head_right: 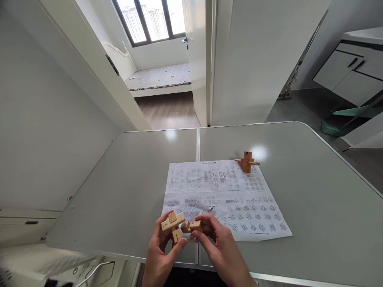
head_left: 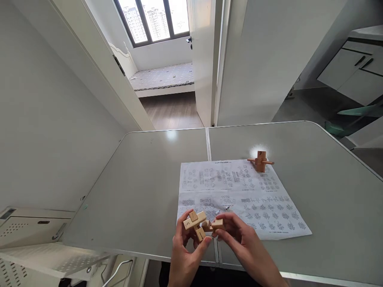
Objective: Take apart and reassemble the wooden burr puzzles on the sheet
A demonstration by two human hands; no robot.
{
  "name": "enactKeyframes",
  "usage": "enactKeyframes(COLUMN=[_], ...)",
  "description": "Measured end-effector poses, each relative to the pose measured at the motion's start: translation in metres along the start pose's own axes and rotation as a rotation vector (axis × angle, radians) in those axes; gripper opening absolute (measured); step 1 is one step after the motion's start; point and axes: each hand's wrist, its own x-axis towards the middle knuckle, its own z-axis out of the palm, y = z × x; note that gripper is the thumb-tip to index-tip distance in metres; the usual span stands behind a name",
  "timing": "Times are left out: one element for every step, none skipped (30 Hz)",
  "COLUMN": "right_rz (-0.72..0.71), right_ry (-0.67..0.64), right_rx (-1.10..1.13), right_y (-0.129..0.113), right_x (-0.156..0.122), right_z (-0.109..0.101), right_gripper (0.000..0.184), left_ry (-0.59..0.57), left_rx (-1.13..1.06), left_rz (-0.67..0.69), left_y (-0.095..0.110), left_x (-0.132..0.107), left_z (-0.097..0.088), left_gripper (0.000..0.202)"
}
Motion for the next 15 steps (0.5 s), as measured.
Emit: enactKeyframes(right_rz=[-0.031,-0.070,-0.111,-0.151,-0.187,-0.215,-0.237,-0.255,-0.271,-0.286,-0.299,-0.314,-0.331,-0.348,-0.365], right_ry=[0.007,0.020,0.037,0.051,0.064,0.074,0.081,0.089,0.097,0.099,0.100,0.099,0.097,0.097,0.100], right_rx=[-0.050,-0.100,-0.145,-0.179,-0.203,-0.221,-0.238,-0.255,-0.273,-0.291,-0.307,-0.320,-0.332,-0.344,-0.356], right_y=[0.000,0.000,-0.001,-0.001,-0.001,-0.001,-0.001,-0.001,0.000,0.000,0.001,0.002,0.003,0.005,0.006], right_x=[-0.001,-0.002,-0.003,-0.004,-0.005,-0.006,-0.007,-0.008,-0.009,-0.010,-0.011,-0.012,-0.012,-0.013,-0.013], right_z=[0.000,0.000,-0.001,-0.001,-0.001,-0.002,-0.003,-0.003,-0.004,-0.004,-0.004,-0.004,-0.005,-0.005,-0.005], right_gripper=[0.027,0.024,0.021,0.019,0.018,0.017,0.016,0.016,0.016,0.016,0.016,0.016,0.016,0.016,0.016], left_ry=[0.003,-0.006,-0.022,-0.039,-0.053,-0.062,-0.071,-0.078,-0.088,-0.096,-0.102,-0.106,-0.108,-0.110,-0.117], left_rx=[0.016,0.035,0.058,0.084,0.111,0.138,0.167,0.196,0.225,0.252,0.276,0.296,0.312,0.325,0.337], left_rz=[0.015,0.028,0.042,0.056,0.072,0.090,0.113,0.138,0.163,0.188,0.213,0.234,0.253,0.269,0.283], left_y=[-0.001,-0.001,-0.002,-0.003,-0.004,-0.005,-0.006,-0.006,-0.007,-0.008,-0.008,-0.009,-0.009,-0.009,-0.009], left_x=[0.000,-0.001,-0.001,-0.001,-0.001,-0.001,-0.001,-0.001,-0.001,-0.001,-0.001,-0.002,-0.001,-0.001,-0.001], left_z=[0.000,0.000,-0.001,-0.002,-0.003,-0.004,-0.004,-0.005,-0.005,-0.006,-0.006,-0.006,-0.006,-0.006,-0.006], left_gripper=[0.072,0.071,0.070,0.069,0.068,0.068,0.068,0.067,0.066,0.065,0.064,0.063,0.063,0.063,0.063])
